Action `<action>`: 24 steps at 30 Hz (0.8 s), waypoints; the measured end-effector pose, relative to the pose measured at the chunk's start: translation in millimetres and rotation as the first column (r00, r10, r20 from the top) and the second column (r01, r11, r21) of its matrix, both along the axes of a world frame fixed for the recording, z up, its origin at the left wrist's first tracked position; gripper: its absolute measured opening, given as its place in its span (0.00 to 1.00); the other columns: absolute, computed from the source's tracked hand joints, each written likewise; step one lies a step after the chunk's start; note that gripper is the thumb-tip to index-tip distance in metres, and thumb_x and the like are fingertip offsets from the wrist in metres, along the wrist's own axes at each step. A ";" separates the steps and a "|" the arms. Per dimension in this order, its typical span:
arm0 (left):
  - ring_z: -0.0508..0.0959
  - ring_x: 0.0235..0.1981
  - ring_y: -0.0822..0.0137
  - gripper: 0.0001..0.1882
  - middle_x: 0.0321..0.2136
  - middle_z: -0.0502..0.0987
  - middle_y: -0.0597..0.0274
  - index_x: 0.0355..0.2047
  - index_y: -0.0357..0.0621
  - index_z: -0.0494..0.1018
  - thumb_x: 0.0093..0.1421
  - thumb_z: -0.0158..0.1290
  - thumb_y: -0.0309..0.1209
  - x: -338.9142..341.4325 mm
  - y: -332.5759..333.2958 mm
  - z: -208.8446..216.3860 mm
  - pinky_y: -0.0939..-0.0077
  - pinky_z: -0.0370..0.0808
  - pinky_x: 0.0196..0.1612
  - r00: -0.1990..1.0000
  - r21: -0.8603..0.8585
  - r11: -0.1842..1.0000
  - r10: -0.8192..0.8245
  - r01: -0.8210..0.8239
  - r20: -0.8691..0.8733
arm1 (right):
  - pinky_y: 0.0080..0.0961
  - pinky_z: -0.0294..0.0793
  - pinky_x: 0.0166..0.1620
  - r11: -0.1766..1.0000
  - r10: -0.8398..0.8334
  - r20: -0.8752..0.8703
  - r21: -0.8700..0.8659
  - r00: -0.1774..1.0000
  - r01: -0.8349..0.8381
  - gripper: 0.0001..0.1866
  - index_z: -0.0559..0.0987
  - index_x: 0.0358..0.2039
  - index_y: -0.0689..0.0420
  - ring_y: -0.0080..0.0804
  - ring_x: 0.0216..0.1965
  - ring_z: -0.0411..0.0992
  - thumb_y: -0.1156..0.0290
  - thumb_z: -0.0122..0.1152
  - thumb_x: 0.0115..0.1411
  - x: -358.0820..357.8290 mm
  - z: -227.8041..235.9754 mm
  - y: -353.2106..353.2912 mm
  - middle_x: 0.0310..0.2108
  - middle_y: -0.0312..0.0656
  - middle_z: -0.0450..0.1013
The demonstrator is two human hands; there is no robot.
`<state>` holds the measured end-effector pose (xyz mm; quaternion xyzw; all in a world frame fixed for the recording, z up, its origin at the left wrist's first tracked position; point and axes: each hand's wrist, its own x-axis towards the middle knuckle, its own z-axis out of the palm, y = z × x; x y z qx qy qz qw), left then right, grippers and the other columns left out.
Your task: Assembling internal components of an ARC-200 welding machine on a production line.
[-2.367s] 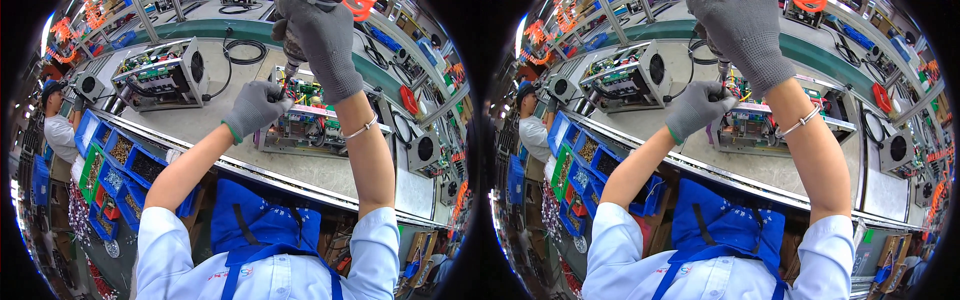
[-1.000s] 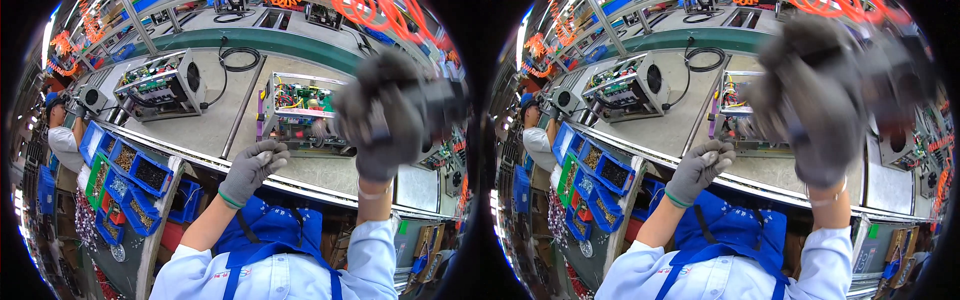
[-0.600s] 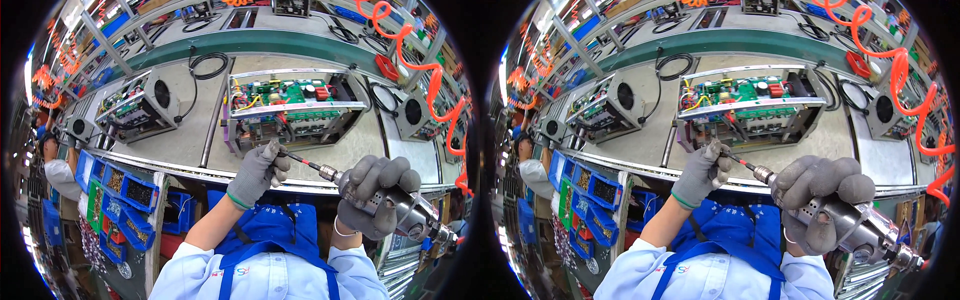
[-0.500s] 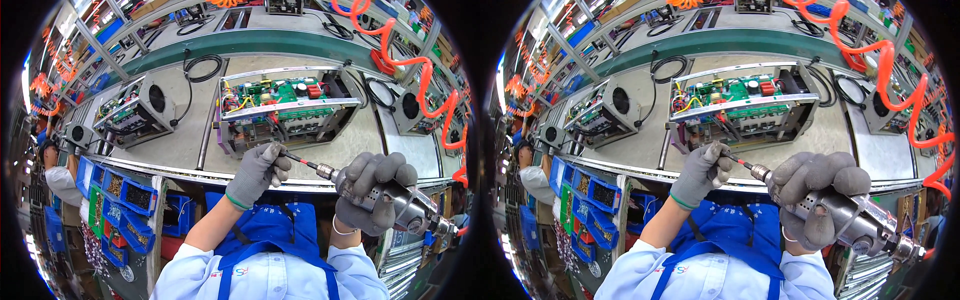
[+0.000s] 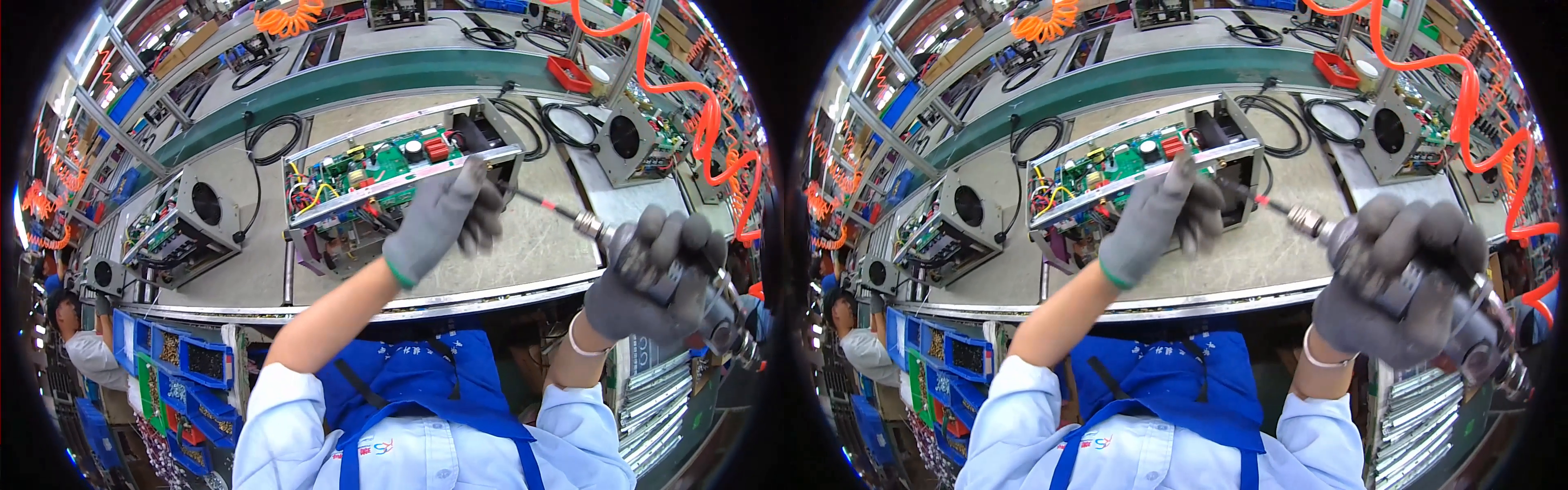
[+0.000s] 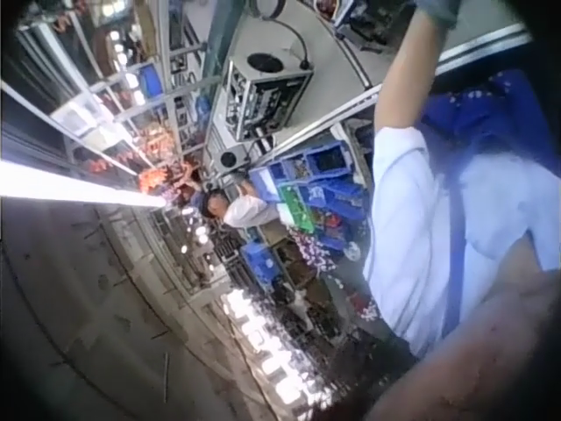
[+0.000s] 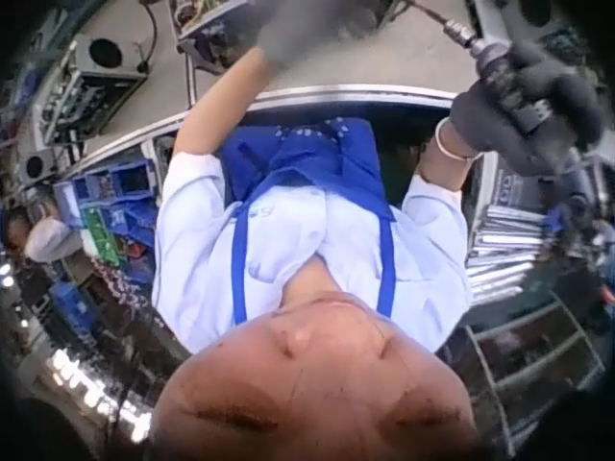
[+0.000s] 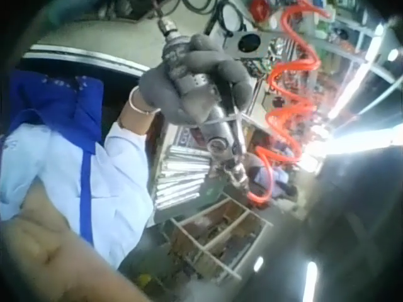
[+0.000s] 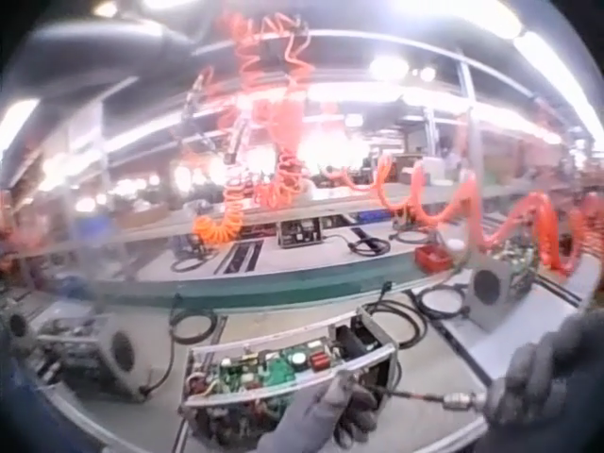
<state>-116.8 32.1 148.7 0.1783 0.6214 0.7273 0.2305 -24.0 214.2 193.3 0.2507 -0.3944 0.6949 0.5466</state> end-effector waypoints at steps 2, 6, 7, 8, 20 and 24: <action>0.78 0.26 0.65 0.24 0.24 0.77 0.55 0.29 0.39 0.76 0.57 0.53 0.51 -33.6 15.6 3.8 0.71 0.73 0.26 0.737 -0.165 0.955 0.075 -0.248 -0.672 | 0.23 0.62 0.23 0.984 -0.056 0.099 0.175 0.993 0.038 0.19 0.73 0.40 0.61 0.24 0.20 0.55 0.64 0.48 0.50 -6.8 7.6 21.8 0.27 0.40 0.67; 0.77 0.39 0.56 0.18 0.32 0.78 0.53 0.33 0.49 0.80 0.48 0.59 0.47 -85.0 47.5 22.7 0.61 0.73 0.40 0.455 -0.586 0.659 -0.387 -0.471 -0.802 | 0.36 0.77 0.36 0.960 -0.218 0.162 0.212 0.962 0.182 0.15 0.73 0.39 0.64 0.30 0.26 0.70 0.69 0.47 0.53 -40.4 17.0 35.6 0.28 0.45 0.71; 0.78 0.38 0.55 0.18 0.31 0.79 0.54 0.33 0.50 0.80 0.46 0.59 0.47 -95.7 54.1 23.2 0.61 0.74 0.39 0.423 -0.707 0.489 -0.573 -0.510 -0.702 | 0.38 0.77 0.37 0.971 -0.218 0.215 0.143 0.952 0.190 0.14 0.73 0.40 0.64 0.30 0.26 0.71 0.72 0.47 0.54 -49.1 16.3 31.2 0.29 0.45 0.71; 0.78 0.38 0.55 0.18 0.31 0.79 0.54 0.33 0.50 0.80 0.46 0.59 0.47 -108.2 58.2 20.9 0.61 0.74 0.39 0.419 -0.702 0.492 -0.571 -0.515 -0.706 | 0.40 0.78 0.38 0.982 -0.102 0.181 0.177 0.978 0.070 0.14 0.72 0.40 0.65 0.30 0.25 0.72 0.74 0.48 0.54 -56.9 18.3 28.4 0.29 0.45 0.72; 0.74 0.20 0.60 0.15 0.18 0.76 0.53 0.23 0.41 0.78 0.44 0.57 0.41 -140.9 65.5 -2.2 0.68 0.71 0.28 0.471 -0.697 0.715 -0.598 -0.053 -0.649 | 0.12 0.67 0.25 0.948 -0.131 0.294 0.317 0.947 0.032 0.09 0.75 0.39 0.62 0.17 0.21 0.70 0.76 0.55 0.57 -106.4 24.8 31.5 0.23 0.38 0.75; 0.68 0.19 0.68 0.17 0.16 0.70 0.54 0.23 0.33 0.72 0.44 0.59 0.37 -139.3 59.9 -0.6 0.71 0.67 0.26 0.546 -0.646 0.760 -0.572 0.072 -0.612 | 0.16 0.71 0.30 0.913 -0.176 0.288 0.404 0.941 0.047 0.10 0.75 0.39 0.63 0.21 0.23 0.73 0.74 0.55 0.57 -115.6 32.1 24.6 0.23 0.38 0.75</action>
